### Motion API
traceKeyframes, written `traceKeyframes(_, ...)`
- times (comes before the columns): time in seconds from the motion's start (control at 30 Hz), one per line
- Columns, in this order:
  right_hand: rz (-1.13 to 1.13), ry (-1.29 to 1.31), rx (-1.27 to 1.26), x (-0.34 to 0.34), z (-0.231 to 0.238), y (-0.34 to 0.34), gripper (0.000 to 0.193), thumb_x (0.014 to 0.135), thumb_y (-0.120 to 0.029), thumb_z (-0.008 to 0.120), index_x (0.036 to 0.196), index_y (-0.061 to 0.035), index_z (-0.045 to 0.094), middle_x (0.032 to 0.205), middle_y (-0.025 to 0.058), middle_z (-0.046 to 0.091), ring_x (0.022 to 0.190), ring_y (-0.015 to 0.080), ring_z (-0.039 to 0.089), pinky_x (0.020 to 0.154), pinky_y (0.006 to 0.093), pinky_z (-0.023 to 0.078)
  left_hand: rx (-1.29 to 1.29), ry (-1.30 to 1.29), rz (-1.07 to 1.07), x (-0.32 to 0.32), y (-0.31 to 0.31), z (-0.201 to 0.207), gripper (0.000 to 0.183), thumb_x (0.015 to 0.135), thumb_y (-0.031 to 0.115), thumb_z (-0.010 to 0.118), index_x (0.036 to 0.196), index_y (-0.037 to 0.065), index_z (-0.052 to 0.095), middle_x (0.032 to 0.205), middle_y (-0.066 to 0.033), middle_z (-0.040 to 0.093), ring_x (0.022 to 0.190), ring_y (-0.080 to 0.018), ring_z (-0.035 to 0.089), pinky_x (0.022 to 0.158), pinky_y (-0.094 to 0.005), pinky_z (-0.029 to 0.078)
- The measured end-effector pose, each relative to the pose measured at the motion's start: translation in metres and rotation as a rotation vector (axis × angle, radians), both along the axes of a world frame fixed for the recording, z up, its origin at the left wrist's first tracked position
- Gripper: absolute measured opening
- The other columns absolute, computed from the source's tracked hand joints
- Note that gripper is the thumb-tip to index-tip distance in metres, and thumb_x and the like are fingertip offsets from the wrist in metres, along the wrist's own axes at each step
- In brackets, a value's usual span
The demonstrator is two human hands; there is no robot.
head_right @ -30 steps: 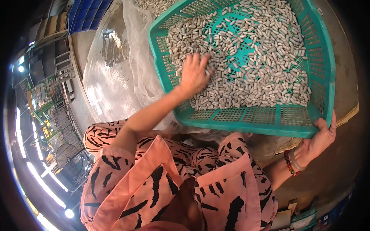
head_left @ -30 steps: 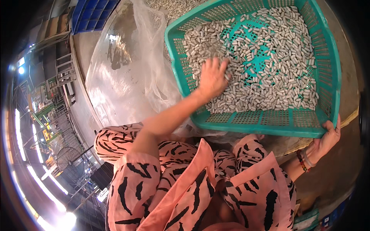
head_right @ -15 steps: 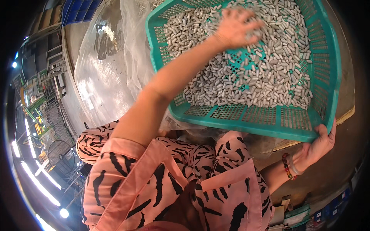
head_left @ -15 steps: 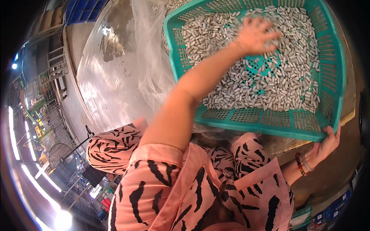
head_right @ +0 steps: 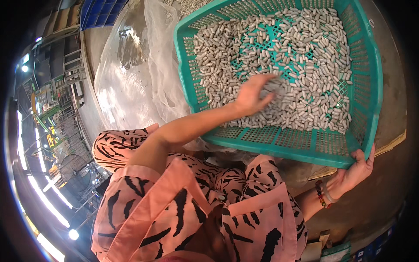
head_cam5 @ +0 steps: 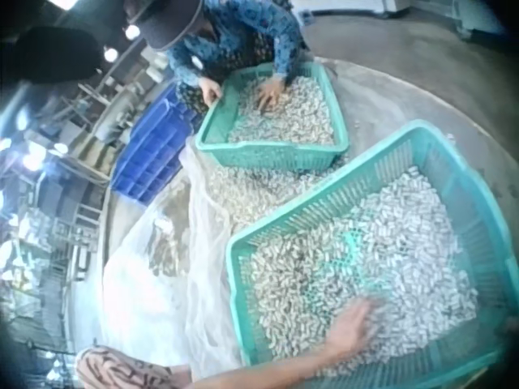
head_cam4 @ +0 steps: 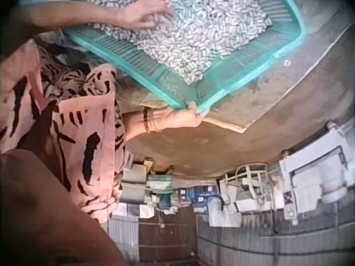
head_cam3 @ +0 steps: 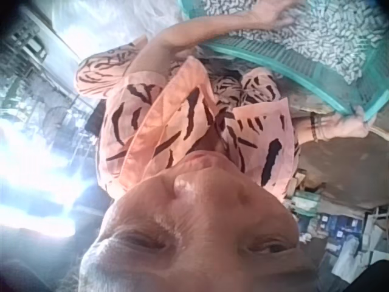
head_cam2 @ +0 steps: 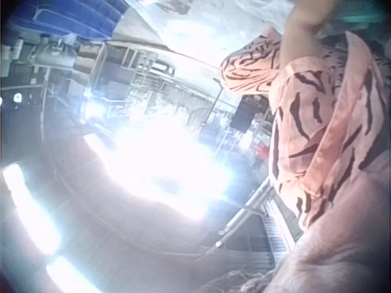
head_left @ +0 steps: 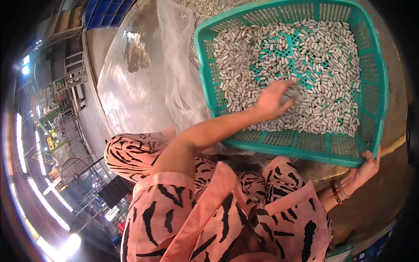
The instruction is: The person sifts through metal parts in a plastic basket, transfers them into a large mesh bag on the floor, and then carries the bag to a tank to submerge and wash them in water.
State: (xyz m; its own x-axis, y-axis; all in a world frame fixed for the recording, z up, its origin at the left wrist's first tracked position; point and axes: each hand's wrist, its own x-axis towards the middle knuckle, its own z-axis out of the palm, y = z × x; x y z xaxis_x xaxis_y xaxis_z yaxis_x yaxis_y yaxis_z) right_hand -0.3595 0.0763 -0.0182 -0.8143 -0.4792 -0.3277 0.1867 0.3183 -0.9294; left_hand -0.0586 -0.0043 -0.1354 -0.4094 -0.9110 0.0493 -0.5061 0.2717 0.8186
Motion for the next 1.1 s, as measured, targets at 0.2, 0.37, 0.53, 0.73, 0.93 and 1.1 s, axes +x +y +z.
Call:
traceKeyframes(0.2, 0.067, -0.016, -0.018, -0.006, 0.005, 0.0, 0.053, 0.066, 0.013, 0.041, 0.118, 0.0107, 0.051, 0.088, 0.0102, 0.058, 0.069, 0.0145, 0.051, 0.067, 0.0248, 0.045, -0.542, -0.124, -0.22, -0.123, -0.09, 0.004, 0.045, 0.074, 0.039, 0.06, 0.115, 0.021, 0.052, 0.116, -0.0152, 0.044, 0.108, -0.0324, 0.041, 0.092, -0.0481, 0.033)
traceKeyframes(0.37, 0.169, 0.052, -0.02, -0.022, -0.004, 0.011, 0.051, 0.065, 0.014, 0.042, 0.115, 0.0111, 0.053, 0.09, 0.0115, 0.059, 0.068, 0.0135, 0.053, 0.065, 0.0216, 0.045, -0.791, -0.118, -0.317, -0.058, -0.178, 0.009, 0.044, 0.081, 0.036, 0.054, 0.123, 0.023, 0.051, 0.124, -0.0119, 0.046, 0.114, -0.0312, 0.042, 0.092, -0.0475, 0.033)
traceKeyframes(0.53, 0.1, 0.049, -0.015, -0.011, 0.004, 0.0, 0.051, 0.066, 0.014, 0.041, 0.115, 0.011, 0.053, 0.09, 0.0115, 0.059, 0.067, 0.0125, 0.052, 0.064, 0.0223, 0.045, -0.827, -0.473, -0.55, 0.083, -0.166, -0.017, 0.043, 0.081, 0.043, 0.055, 0.122, 0.029, 0.048, 0.12, -0.01, 0.044, 0.113, -0.0301, 0.041, 0.09, -0.0557, 0.033)
traceKeyframes(0.73, 0.088, 0.036, -0.03, -0.002, 0.0, -0.001, 0.051, 0.066, 0.013, 0.04, 0.116, 0.0103, 0.053, 0.091, 0.0121, 0.058, 0.07, 0.0151, 0.052, 0.065, 0.024, 0.045, -0.327, -1.007, 0.191, 0.094, -0.065, 0.002, 0.047, 0.084, 0.044, 0.052, 0.126, 0.025, 0.045, 0.108, -0.0175, 0.044, 0.099, -0.0349, 0.042, 0.078, -0.055, 0.037)
traceKeyframes(0.93, 0.019, 0.095, 0.002, 0.005, 0.005, -0.002, 0.05, 0.066, 0.013, 0.04, 0.114, 0.0102, 0.054, 0.09, 0.0113, 0.057, 0.071, 0.0155, 0.052, 0.064, 0.0251, 0.043, 0.117, -0.8, 0.23, 0.028, 0.012, 0.025, 0.055, 0.084, 0.045, 0.053, 0.131, 0.02, 0.039, 0.111, -0.0219, 0.04, 0.101, -0.0372, 0.04, 0.081, -0.0559, 0.036)
traceKeyframes(1.1, 0.057, 0.076, -0.03, 0.002, 0.006, -0.003, 0.049, 0.067, 0.014, 0.04, 0.114, 0.0103, 0.054, 0.09, 0.0113, 0.057, 0.071, 0.0153, 0.052, 0.065, 0.0249, 0.043, 0.047, -0.278, 0.199, -0.068, 0.047, 0.029, 0.049, 0.083, 0.037, 0.057, 0.127, 0.02, 0.044, 0.116, -0.0231, 0.04, 0.102, -0.0371, 0.04, 0.084, -0.0518, 0.036)
